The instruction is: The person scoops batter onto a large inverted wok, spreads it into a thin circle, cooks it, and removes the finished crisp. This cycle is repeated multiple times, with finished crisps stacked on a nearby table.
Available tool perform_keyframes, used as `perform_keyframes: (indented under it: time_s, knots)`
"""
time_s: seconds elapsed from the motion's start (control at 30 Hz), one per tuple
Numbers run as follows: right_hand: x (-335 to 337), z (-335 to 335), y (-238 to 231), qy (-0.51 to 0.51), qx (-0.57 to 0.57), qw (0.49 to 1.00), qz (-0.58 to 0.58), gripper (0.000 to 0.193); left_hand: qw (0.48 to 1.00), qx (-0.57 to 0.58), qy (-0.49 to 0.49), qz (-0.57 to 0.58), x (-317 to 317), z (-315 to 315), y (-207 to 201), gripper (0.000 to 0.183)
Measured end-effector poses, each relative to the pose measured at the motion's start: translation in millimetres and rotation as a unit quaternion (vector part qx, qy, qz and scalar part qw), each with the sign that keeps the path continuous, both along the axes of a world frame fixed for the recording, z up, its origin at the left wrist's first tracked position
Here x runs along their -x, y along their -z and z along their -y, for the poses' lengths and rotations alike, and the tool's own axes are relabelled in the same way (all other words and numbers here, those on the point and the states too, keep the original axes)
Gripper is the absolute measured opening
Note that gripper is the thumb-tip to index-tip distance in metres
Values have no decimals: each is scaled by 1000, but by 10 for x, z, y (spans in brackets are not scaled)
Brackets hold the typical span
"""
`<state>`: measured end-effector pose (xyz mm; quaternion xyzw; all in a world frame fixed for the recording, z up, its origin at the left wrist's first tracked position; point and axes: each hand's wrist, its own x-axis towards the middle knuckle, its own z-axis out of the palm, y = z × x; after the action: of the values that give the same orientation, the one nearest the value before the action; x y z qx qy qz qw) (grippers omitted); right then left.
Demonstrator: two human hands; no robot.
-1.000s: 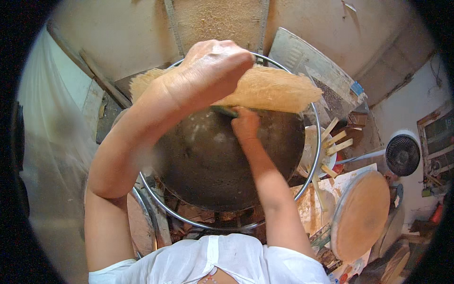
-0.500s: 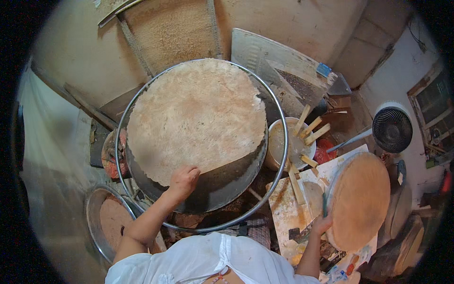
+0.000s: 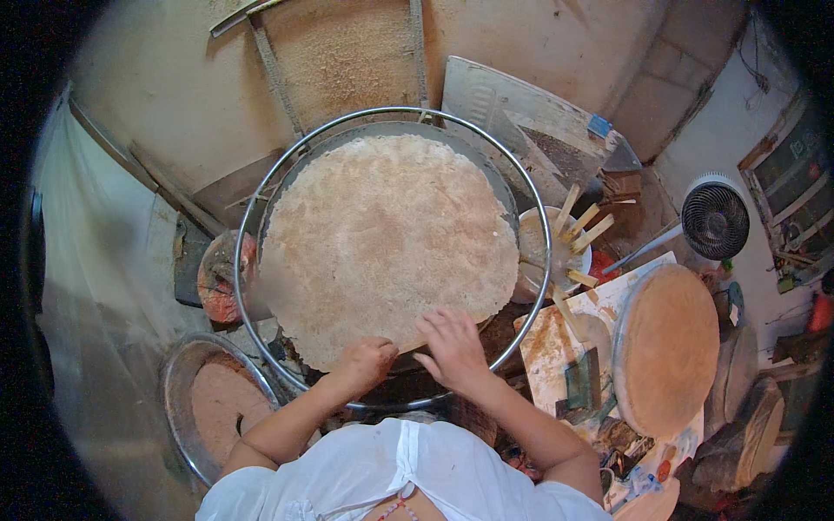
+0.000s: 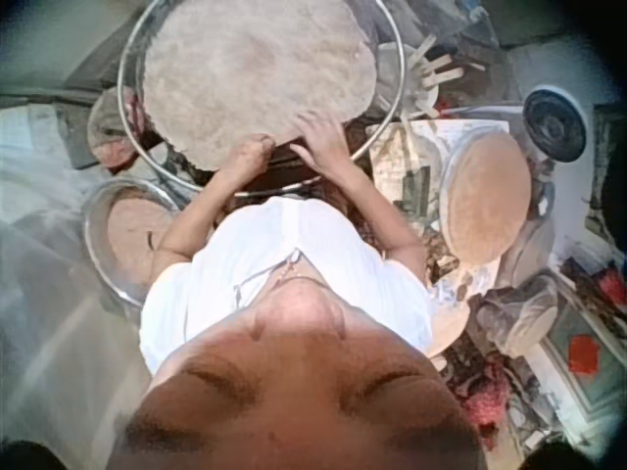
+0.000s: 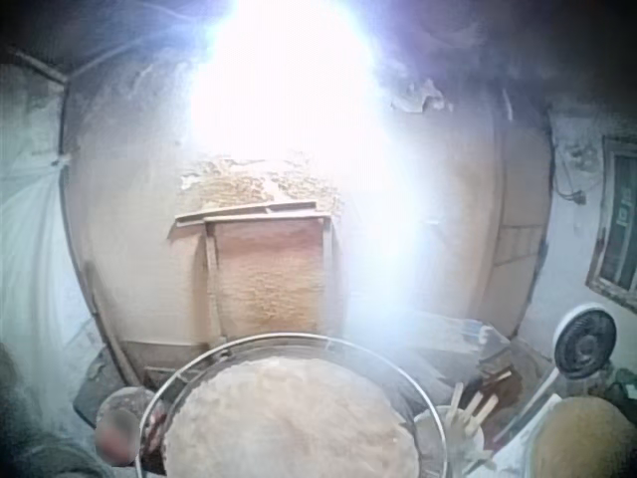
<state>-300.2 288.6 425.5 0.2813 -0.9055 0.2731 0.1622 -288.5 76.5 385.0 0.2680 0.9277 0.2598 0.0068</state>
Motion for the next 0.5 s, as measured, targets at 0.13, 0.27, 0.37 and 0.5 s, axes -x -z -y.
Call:
perform_keyframes:
  time_s: [0.13,0.27,0.37,0.5]
  knots:
    - [450,786,-72,-150,-169,961,159,20,996,2,-53,-78,118,612,-535,6]
    - [1184,1206,-742,-176,-39,951,250,12,922,-103,-290,-235,28,1059,-1152,29]
    - [1694,1245,-1418,-86,46,914,394,11,904,-313,-289,-34,-363,1126,-835,16]
    - [2128,552,-1872,13,253,872,419,9,718,-366,-211,553,-785,641,-74,35]
